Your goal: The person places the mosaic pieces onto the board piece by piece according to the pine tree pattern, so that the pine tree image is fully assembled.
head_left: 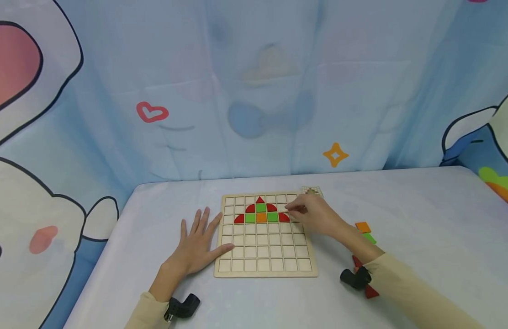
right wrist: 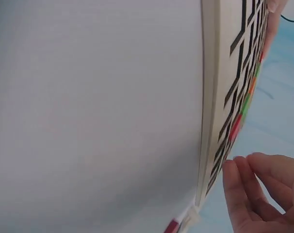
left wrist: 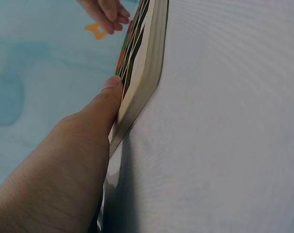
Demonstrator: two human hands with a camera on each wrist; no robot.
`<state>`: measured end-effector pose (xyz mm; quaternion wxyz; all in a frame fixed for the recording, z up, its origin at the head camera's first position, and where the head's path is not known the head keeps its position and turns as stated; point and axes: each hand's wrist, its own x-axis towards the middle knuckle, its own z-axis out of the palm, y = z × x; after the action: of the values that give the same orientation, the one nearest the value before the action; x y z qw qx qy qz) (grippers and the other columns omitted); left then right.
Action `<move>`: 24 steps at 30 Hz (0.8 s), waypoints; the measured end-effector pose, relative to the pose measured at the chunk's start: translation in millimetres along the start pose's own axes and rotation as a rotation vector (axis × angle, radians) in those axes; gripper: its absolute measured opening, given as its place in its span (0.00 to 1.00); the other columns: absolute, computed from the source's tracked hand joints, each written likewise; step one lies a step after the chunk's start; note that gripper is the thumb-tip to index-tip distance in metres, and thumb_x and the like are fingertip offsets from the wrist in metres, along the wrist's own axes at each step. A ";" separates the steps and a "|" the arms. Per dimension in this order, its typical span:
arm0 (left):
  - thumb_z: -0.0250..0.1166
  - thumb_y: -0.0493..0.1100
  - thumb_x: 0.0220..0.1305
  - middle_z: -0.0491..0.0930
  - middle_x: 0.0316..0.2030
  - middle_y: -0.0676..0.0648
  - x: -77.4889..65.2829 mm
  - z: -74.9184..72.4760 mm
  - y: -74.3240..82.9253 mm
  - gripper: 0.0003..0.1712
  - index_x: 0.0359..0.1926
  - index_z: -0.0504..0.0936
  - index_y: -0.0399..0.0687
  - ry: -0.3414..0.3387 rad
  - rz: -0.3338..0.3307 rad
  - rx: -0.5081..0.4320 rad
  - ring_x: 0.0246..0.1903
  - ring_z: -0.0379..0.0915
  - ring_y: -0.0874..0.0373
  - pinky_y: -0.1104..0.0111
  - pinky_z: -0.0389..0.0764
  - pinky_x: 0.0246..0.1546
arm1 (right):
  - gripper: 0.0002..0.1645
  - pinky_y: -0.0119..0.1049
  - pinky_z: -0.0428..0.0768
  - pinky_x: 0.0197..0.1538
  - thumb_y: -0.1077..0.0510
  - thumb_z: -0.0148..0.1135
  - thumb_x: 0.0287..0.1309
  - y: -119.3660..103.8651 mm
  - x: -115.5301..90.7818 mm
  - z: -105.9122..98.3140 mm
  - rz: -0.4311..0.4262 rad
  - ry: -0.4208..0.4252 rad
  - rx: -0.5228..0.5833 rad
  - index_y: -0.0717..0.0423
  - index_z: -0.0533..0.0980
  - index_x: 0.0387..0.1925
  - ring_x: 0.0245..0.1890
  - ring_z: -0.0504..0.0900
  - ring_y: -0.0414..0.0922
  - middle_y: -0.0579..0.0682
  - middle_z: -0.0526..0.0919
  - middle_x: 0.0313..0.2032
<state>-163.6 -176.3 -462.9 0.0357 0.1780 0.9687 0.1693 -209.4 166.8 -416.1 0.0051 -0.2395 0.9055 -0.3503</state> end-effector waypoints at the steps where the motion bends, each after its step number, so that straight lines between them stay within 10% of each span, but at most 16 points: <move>1: 0.60 0.71 0.70 0.42 0.83 0.34 0.0 -0.2 0.2 0.53 0.84 0.53 0.50 0.005 0.003 0.001 0.81 0.32 0.34 0.28 0.33 0.72 | 0.09 0.41 0.86 0.45 0.71 0.67 0.65 1.1 -3.0 -3.9 0.003 0.001 0.001 0.67 0.87 0.44 0.40 0.86 0.48 0.54 0.89 0.40; 24: 0.59 0.70 0.71 0.40 0.83 0.35 0.5 -1.2 1.3 0.53 0.84 0.52 0.51 -0.011 -0.008 -0.001 0.82 0.30 0.36 0.29 0.31 0.72 | 0.11 0.29 0.82 0.36 0.62 0.81 0.53 36.7 -116.1 -51.0 0.117 -0.178 -0.118 0.48 0.88 0.37 0.31 0.75 0.33 0.38 0.83 0.36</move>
<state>-163.8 -175.3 -461.3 0.0418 0.1750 0.9691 0.1686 -131.4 273.3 -419.4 0.0920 -0.2161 0.9329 -0.2730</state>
